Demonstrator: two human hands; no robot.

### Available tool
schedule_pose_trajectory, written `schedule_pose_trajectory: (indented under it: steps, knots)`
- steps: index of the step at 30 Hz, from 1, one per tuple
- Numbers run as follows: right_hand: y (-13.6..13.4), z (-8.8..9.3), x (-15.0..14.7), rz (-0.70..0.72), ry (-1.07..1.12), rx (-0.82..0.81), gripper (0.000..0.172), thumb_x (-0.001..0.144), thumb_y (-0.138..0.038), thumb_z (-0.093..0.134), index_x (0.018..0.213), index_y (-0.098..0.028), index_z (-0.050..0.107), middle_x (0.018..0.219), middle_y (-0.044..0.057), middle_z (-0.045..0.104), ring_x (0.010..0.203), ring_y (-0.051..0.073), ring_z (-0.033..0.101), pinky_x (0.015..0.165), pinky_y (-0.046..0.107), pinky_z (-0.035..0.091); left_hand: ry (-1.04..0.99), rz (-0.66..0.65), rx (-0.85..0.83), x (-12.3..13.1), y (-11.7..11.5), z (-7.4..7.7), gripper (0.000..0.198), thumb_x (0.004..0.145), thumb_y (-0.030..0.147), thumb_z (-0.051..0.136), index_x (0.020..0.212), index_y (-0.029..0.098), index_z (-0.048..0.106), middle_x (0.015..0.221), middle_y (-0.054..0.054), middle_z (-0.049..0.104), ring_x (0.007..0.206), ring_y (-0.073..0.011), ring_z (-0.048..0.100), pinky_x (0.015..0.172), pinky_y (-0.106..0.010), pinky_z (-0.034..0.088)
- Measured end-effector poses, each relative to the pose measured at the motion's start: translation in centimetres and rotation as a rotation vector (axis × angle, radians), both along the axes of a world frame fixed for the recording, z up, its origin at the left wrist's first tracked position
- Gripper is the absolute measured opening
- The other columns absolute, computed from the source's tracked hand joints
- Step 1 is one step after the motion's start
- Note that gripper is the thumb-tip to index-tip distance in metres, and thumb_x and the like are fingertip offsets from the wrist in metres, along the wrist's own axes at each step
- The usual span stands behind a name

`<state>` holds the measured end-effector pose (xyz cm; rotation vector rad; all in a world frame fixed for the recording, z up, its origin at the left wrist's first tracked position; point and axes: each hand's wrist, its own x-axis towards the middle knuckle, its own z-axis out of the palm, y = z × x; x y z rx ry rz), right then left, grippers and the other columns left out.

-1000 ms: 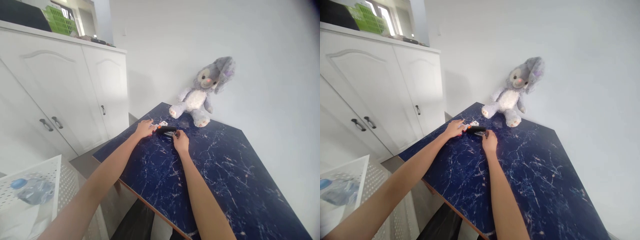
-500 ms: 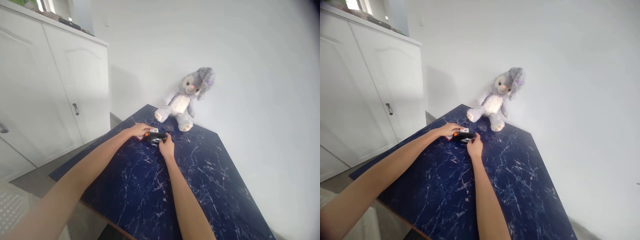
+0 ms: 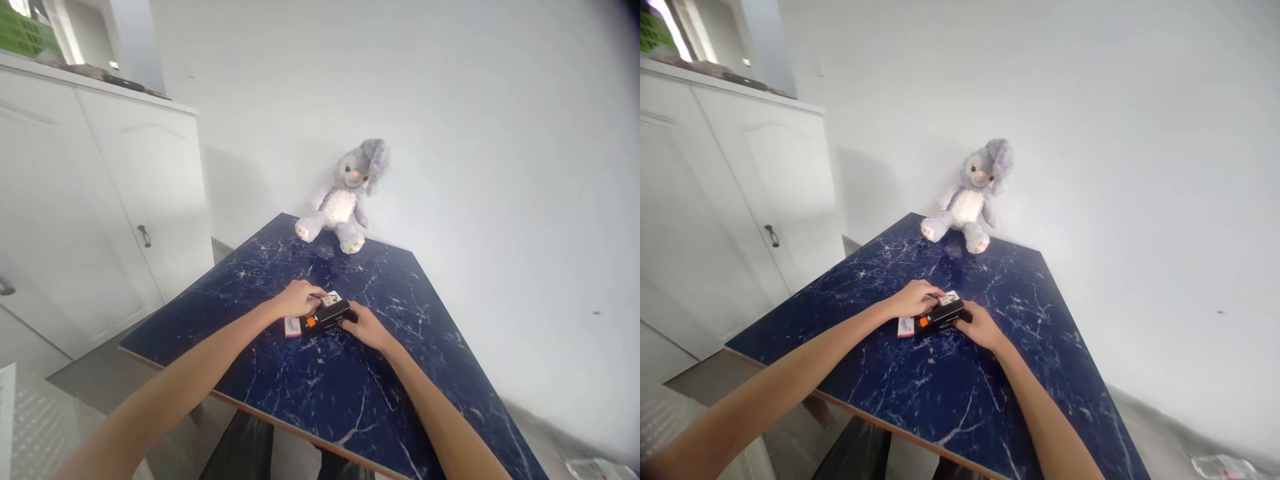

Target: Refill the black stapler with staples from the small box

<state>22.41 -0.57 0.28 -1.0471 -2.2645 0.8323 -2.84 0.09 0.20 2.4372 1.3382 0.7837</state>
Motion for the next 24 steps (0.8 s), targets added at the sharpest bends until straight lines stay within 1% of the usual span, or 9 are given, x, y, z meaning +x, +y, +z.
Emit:
schedule_pose_trajectory:
  steps: [2, 4, 8, 12, 15, 17, 18, 21, 24]
  knots:
    - [-1.0, 0.5, 2.1, 0.006, 0.002, -0.018, 0.025, 0.082, -0.033, 0.068, 0.105, -0.025, 0.071, 0.103, 0.001, 0.074, 0.092, 0.021, 0.068, 0.085, 0.03, 0.051, -0.023, -0.003, 0.024, 0.2, -0.4, 0.3, 0.03, 0.093, 0.03, 0.053, 0.113, 0.031, 0.075, 0.102, -0.003, 0.078, 0.097, -0.0222, 0.069, 0.099, -0.038, 0.046]
    - [-1.5, 0.7, 3.0, -0.038, 0.001, -0.019, 0.023, 0.081, -0.038, 0.071, 0.099, -0.023, 0.072, 0.096, 0.001, 0.075, 0.085, 0.02, 0.068, 0.078, 0.029, 0.051, -0.068, -0.014, 0.053, -0.3, -0.5, 0.7, 0.027, 0.094, 0.033, 0.054, 0.109, 0.028, 0.076, 0.105, -0.004, 0.077, 0.097, -0.0219, 0.068, 0.095, -0.037, 0.047]
    - [-1.0, 0.4, 2.8, -0.21, -0.038, 0.037, 0.026, 0.078, -0.046, 0.075, 0.082, -0.021, 0.069, 0.077, 0.0, 0.071, 0.069, 0.017, 0.064, 0.062, 0.026, 0.045, -0.09, -0.109, 0.077, -1.5, -0.8, 1.5, 0.026, 0.092, 0.04, 0.062, 0.106, 0.025, 0.076, 0.106, -0.006, 0.076, 0.101, -0.023, 0.065, 0.09, -0.037, 0.05]
    - [-0.4, 0.1, 2.6, -0.311, -0.073, 0.086, 0.032, 0.077, -0.047, 0.075, 0.069, -0.021, 0.059, 0.068, -0.002, 0.066, 0.06, 0.015, 0.059, 0.056, 0.025, 0.038, -0.061, -0.164, 0.098, -1.1, -1.0, 1.4, 0.029, 0.086, 0.038, 0.07, 0.111, 0.025, 0.075, 0.111, -0.008, 0.075, 0.104, -0.0244, 0.063, 0.092, -0.04, 0.051]
    - [-0.4, 0.2, 3.0, -0.25, -0.06, 0.054, 0.024, 0.079, -0.04, 0.074, 0.074, -0.021, 0.06, 0.074, -0.002, 0.068, 0.064, 0.015, 0.061, 0.058, 0.025, 0.042, -0.067, -0.124, 0.096, -1.0, -0.7, 0.8, 0.026, 0.086, 0.036, 0.072, 0.109, 0.025, 0.077, 0.11, -0.008, 0.076, 0.106, -0.0255, 0.063, 0.093, -0.042, 0.051]
    - [-0.4, 0.2, 3.4, -0.199, -0.028, 0.031, 0.017, 0.081, -0.035, 0.073, 0.086, -0.022, 0.064, 0.08, -0.001, 0.07, 0.069, 0.015, 0.064, 0.063, 0.026, 0.046, -0.061, -0.133, 0.087, -1.3, -0.3, 0.4, 0.028, 0.085, 0.038, 0.072, 0.11, 0.026, 0.077, 0.112, -0.008, 0.075, 0.11, -0.0265, 0.061, 0.095, -0.043, 0.051]
    - [-0.4, 0.2, 3.5, -0.181, -0.007, 0.019, 0.019, 0.081, -0.033, 0.073, 0.095, -0.023, 0.065, 0.083, -0.001, 0.071, 0.072, 0.016, 0.065, 0.067, 0.027, 0.048, -0.056, -0.145, 0.09, -1.5, -0.1, 0.2, 0.029, 0.085, 0.038, 0.072, 0.111, 0.026, 0.076, 0.113, -0.008, 0.075, 0.112, -0.0269, 0.06, 0.096, -0.044, 0.051]
    - [-0.3, 0.2, 3.7, -0.156, 0.024, 0.0, 0.042, 0.08, -0.028, 0.074, 0.12, -0.028, 0.062, 0.093, -0.001, 0.072, 0.077, 0.016, 0.066, 0.074, 0.029, 0.051, -0.04, -0.191, 0.128, -1.8, 0.4, 0.0, 0.029, 0.087, 0.039, 0.071, 0.112, 0.026, 0.077, 0.115, -0.008, 0.075, 0.111, -0.0274, 0.06, 0.097, -0.047, 0.05]
    - [0.0, 0.6, 4.4, -0.128, -0.004, 0.006, 0.047, 0.08, -0.026, 0.072, 0.126, -0.029, 0.059, 0.094, 0.0, 0.073, 0.078, 0.017, 0.067, 0.075, 0.03, 0.052, -0.025, -0.215, 0.145, -1.8, 0.5, 0.2, 0.028, 0.088, 0.041, 0.07, 0.11, 0.026, 0.077, 0.113, -0.009, 0.075, 0.109, -0.0276, 0.06, 0.096, -0.048, 0.049]
